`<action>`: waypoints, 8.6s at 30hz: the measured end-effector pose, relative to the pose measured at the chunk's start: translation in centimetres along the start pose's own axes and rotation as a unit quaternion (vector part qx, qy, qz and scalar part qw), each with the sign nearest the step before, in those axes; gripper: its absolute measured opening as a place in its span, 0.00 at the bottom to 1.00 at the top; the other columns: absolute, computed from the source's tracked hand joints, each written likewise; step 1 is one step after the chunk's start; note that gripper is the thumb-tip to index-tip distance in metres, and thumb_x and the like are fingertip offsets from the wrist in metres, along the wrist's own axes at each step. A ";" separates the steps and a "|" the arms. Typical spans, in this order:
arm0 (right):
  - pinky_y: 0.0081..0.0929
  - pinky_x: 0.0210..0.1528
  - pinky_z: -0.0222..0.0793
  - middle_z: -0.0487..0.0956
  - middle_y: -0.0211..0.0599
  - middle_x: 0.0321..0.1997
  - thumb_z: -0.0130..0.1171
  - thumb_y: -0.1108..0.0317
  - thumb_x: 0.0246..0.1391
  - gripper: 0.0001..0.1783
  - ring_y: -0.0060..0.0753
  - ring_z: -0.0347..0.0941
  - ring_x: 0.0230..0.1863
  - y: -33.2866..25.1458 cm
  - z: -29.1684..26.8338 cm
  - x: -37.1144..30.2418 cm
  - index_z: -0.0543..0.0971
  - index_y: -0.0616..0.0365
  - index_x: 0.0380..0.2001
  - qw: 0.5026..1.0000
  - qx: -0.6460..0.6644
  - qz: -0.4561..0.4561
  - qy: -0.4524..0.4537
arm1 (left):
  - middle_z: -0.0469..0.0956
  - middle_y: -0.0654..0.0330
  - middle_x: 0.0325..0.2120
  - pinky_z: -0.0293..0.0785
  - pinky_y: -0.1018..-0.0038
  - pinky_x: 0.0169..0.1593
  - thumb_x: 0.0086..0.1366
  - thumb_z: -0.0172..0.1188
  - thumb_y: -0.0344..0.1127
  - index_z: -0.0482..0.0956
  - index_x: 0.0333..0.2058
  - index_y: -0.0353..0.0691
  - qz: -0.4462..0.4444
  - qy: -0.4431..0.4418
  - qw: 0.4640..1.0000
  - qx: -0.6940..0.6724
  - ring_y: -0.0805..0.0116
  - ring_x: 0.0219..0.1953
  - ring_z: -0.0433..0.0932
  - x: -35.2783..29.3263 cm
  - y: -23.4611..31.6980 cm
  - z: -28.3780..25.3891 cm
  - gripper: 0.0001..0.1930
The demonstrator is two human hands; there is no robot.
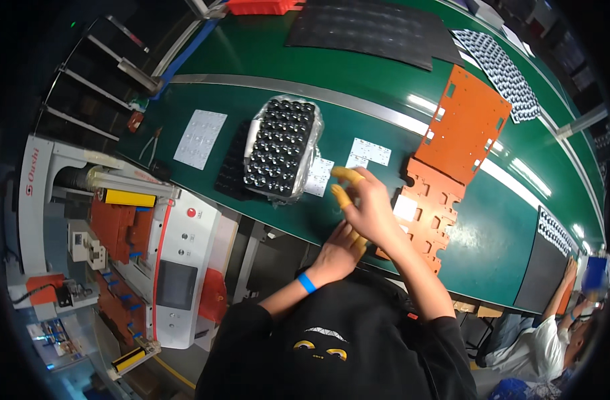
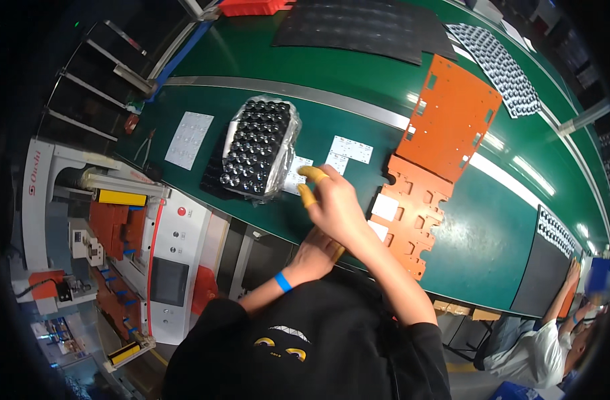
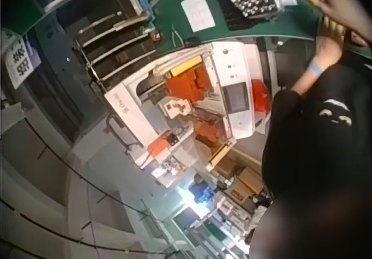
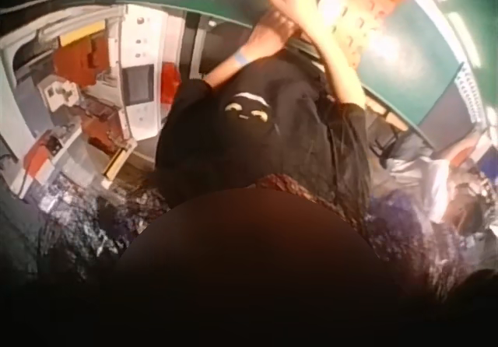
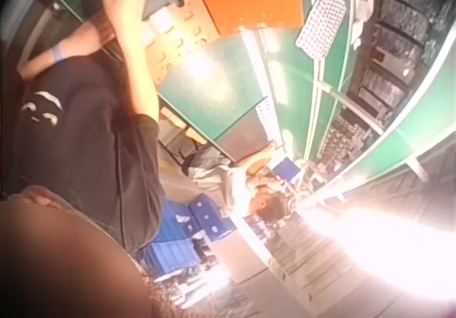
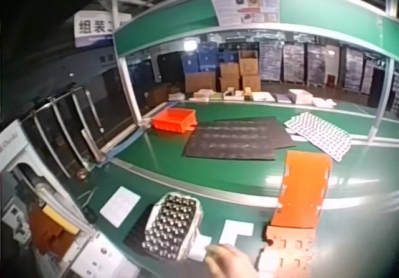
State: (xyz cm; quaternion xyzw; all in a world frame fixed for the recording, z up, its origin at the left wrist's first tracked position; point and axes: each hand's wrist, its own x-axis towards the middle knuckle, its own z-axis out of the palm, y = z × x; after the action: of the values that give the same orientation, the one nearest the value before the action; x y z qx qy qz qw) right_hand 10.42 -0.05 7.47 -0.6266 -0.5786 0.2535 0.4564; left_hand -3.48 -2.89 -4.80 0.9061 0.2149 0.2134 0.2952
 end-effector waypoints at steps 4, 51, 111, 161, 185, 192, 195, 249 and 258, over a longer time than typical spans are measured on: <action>0.35 0.32 0.74 0.74 0.48 0.43 0.60 0.72 0.55 0.17 0.45 0.77 0.30 0.5 4.4 4.6 0.77 0.65 0.48 0.994 -0.071 -0.088 -0.007 | 0.72 0.55 0.48 0.61 0.55 0.64 0.58 0.62 0.39 0.76 0.50 0.39 0.068 0.011 0.995 0.072 0.55 0.56 0.68 -3.3 -0.4 0.2 0.21; 0.23 0.39 0.75 0.81 0.39 0.37 0.69 0.81 0.46 0.14 0.27 0.78 0.34 3.9 -4.7 -14.8 0.79 0.69 0.37 0.968 0.078 0.023 0.237 | 0.75 0.50 0.53 0.76 0.73 0.52 0.69 0.47 0.21 0.63 0.61 0.28 -0.111 0.050 0.808 -0.577 0.69 0.50 0.77 6.1 8.3 -2.5 0.22; 0.15 0.24 0.60 0.72 0.26 0.19 0.57 0.72 0.61 0.11 0.14 0.65 0.20 9.6 -3.7 -15.4 0.76 0.67 0.26 0.926 0.192 0.178 0.273 | 0.78 0.60 0.17 0.67 0.75 0.23 0.57 0.70 0.38 0.82 0.31 0.26 -0.281 -0.014 0.932 -0.230 0.78 0.19 0.72 17.3 -0.7 4.7 0.16; 0.26 0.37 0.74 0.77 0.37 0.31 0.60 0.72 0.57 0.11 0.30 0.77 0.33 4.7 0.0 -7.1 0.77 0.64 0.43 0.994 0.045 0.071 0.068 | 0.75 0.55 0.45 0.61 0.56 0.65 0.56 0.64 0.41 0.78 0.46 0.37 0.116 -0.017 0.989 0.090 0.56 0.56 0.69 -2.5 -0.8 -1.1 0.21; 0.21 0.45 0.70 0.72 0.33 0.41 0.62 0.80 0.53 0.16 0.22 0.70 0.39 0.2 1.0 -3.4 0.75 0.66 0.47 0.985 0.167 0.030 -0.008 | 0.80 0.54 0.40 0.74 0.71 0.49 0.61 0.61 0.24 0.76 0.46 0.27 -0.120 0.250 0.859 -0.430 0.67 0.44 0.78 -2.8 0.4 -7.0 0.14; 0.22 0.51 0.71 0.70 0.33 0.48 0.62 0.86 0.50 0.17 0.23 0.71 0.46 3.0 -2.1 -13.5 0.74 0.63 0.43 0.921 0.337 0.173 0.095 | 0.80 0.51 0.43 0.76 0.77 0.46 0.66 0.54 0.20 0.70 0.54 0.26 -0.173 0.202 0.824 -0.501 0.74 0.44 0.77 2.3 3.8 -5.0 0.17; 0.27 0.54 0.74 0.71 0.36 0.48 0.64 0.88 0.46 0.19 0.29 0.74 0.48 3.1 -2.2 -14.7 0.74 0.65 0.43 0.908 0.371 0.127 0.150 | 0.79 0.50 0.47 0.77 0.74 0.48 0.68 0.51 0.21 0.67 0.58 0.26 -0.141 0.170 0.866 -0.448 0.71 0.46 0.78 3.4 5.2 -4.3 0.20; 0.29 0.38 0.76 0.79 0.44 0.35 0.66 0.87 0.42 0.19 0.44 0.79 0.37 1.8 -3.3 -14.6 0.80 0.66 0.42 0.929 -0.145 -0.067 0.334 | 0.83 0.49 0.38 0.80 0.75 0.44 0.59 0.61 0.20 0.76 0.48 0.24 -0.065 0.077 0.919 -0.382 0.67 0.39 0.84 6.4 9.0 -3.3 0.16; 0.23 0.36 0.73 0.79 0.39 0.33 0.56 0.67 0.64 0.10 0.26 0.76 0.30 3.2 -5.3 -17.2 0.75 0.65 0.38 0.883 0.321 0.175 0.294 | 0.76 0.54 0.47 0.74 0.70 0.56 0.64 0.55 0.16 0.66 0.54 0.25 -0.104 -0.007 0.786 -0.610 0.66 0.51 0.76 6.7 7.8 -4.1 0.20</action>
State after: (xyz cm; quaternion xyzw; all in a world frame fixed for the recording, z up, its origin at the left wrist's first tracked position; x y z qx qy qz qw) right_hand 12.99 -17.66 3.45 -0.5828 -0.1860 0.3053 0.7298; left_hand 1.97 -3.33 4.82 0.5110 0.1313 0.2618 0.8081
